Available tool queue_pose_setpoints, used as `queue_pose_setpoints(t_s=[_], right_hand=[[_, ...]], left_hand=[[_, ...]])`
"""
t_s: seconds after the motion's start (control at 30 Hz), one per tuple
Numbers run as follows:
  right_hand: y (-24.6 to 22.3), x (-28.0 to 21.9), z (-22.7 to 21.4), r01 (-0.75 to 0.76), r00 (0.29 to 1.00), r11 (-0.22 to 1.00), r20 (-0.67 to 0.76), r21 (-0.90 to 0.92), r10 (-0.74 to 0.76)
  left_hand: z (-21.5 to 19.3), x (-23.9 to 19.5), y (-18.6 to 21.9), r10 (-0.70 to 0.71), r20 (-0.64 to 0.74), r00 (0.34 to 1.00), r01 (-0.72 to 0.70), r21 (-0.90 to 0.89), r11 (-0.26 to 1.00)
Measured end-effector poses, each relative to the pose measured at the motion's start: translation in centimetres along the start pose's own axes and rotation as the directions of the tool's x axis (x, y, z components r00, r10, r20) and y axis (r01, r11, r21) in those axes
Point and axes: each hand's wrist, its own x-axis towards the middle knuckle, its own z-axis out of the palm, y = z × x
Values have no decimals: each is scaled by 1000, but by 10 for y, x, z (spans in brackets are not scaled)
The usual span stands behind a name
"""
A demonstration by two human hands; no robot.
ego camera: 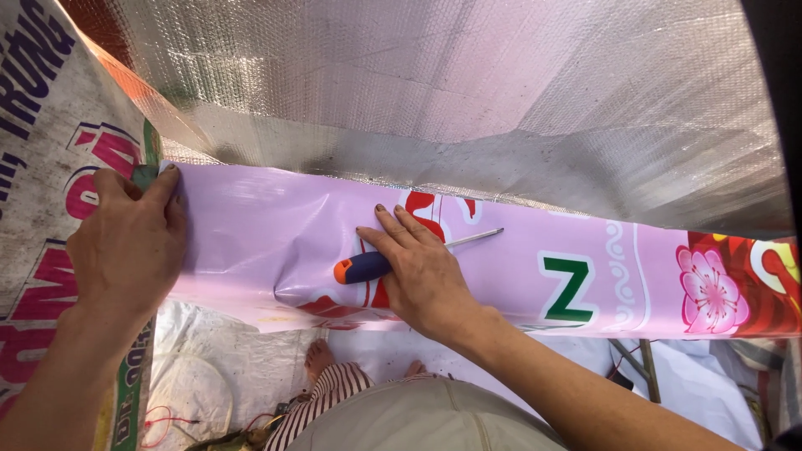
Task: Installing a decorative fabric banner into a metal frame by tucking the edges into a groove using a hand tool.
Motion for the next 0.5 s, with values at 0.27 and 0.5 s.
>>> queue_pose_setpoints(t_s=[0.27,0.5], right_hand=[[5,0,5,35,999,999,-37,0,-35],[7,3,2,-1,998,1000,63,-1,1]], left_hand=[[36,6,-23,299,-153,942,-252,262,931],[54,19,-21,354,-44,934,-348,108,931]])
